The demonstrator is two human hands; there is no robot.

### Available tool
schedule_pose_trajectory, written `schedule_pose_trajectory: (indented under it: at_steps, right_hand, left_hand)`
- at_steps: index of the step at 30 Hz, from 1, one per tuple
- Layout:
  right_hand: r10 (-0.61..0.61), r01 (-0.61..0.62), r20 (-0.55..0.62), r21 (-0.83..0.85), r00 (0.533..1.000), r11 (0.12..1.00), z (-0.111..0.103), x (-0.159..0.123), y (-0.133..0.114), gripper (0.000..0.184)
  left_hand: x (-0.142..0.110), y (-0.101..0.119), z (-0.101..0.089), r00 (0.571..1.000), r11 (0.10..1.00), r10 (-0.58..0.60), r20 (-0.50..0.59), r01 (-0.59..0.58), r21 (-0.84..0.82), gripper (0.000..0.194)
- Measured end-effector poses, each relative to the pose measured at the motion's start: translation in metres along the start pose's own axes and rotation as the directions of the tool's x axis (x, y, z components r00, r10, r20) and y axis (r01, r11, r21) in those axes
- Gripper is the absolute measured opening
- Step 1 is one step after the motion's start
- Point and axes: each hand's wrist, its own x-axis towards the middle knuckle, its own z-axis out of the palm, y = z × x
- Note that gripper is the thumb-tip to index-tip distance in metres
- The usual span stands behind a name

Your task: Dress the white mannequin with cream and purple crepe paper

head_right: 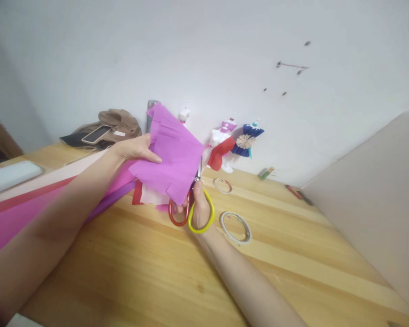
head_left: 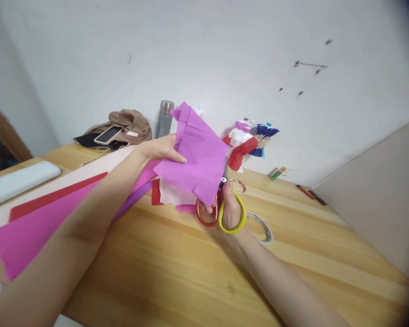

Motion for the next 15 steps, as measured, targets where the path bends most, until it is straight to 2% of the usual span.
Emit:
schedule_pose_trajectory:
  at_steps: [9, 15]
  right_hand:
    - [0.049, -0.049, -0.089, -0.007, 0.995, 0.999, 0.0053, -0.0023, -0.0034, 0.053]
    - [0.0, 0.002, -0.08, 0.026, 0.997, 1.0, -0.0031, 0.0011, -0.0025, 0.047]
  left_hand:
    - [-0.0001, -0.0001, -0.0003, 0.998, 1.0, 0.015, 0.057, -0.014, -0.001, 0.085]
    - [-0.0003, 0.0058, 0.0042, 0.995, 1.0, -0.016, 0.097, 0.015, 0.008, 0.09]
